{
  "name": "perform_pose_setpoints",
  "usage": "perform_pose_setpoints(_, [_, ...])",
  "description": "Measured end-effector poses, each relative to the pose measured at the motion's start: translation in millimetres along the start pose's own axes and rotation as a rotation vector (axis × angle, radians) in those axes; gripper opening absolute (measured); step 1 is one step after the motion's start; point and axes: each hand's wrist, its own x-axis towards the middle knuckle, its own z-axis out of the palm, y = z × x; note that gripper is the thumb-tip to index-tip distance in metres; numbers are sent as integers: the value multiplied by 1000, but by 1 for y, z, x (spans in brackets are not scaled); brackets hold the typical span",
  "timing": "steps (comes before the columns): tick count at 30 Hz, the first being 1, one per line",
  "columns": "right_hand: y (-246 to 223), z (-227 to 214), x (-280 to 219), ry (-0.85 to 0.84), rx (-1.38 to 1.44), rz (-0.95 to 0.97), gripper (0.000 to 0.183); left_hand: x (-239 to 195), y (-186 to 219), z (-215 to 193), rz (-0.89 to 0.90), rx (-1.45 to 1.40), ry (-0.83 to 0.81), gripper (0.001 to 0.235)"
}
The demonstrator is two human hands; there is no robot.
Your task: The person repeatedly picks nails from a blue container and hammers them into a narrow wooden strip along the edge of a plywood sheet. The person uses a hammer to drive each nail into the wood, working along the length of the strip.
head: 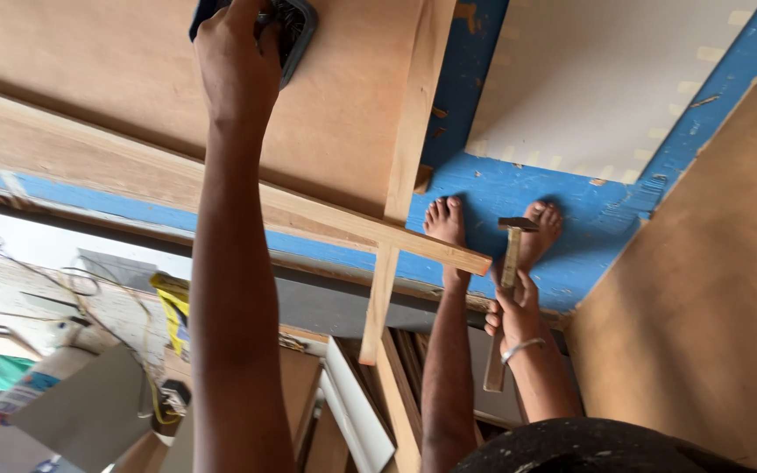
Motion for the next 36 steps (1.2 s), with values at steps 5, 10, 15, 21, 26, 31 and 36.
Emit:
perform_pose_setpoints(5, [-7,4,-4,-71,-26,-28,64,-36,4,3,-68,67,-6,8])
perform_pose_setpoints(10, [-7,3,-4,-43,-37,-16,67,-50,20,-3,-30,25,126,9])
perform_pose_setpoints(15, [-12,4,-9,-58,-15,-26,65,-60,18,0,-163,-42,184,12])
perform_pose_setpoints(21, [-10,2,-8,-75,-12,-24,61,-79,50,-7,-212,-342,337,20])
perform_pose_setpoints(26, [-11,8,-12,-50,-51,8,60,-134,104,19,-321,-324,358,9])
perform_pose_setpoints(31, [-4,9,-6,-44,-71,-38,61,-173,170,53,-486,-379,278,9])
perform_pose_setpoints(36, [3,9,-8,-41,-85,-3,62,-167,198,63,-529,-417,317,12])
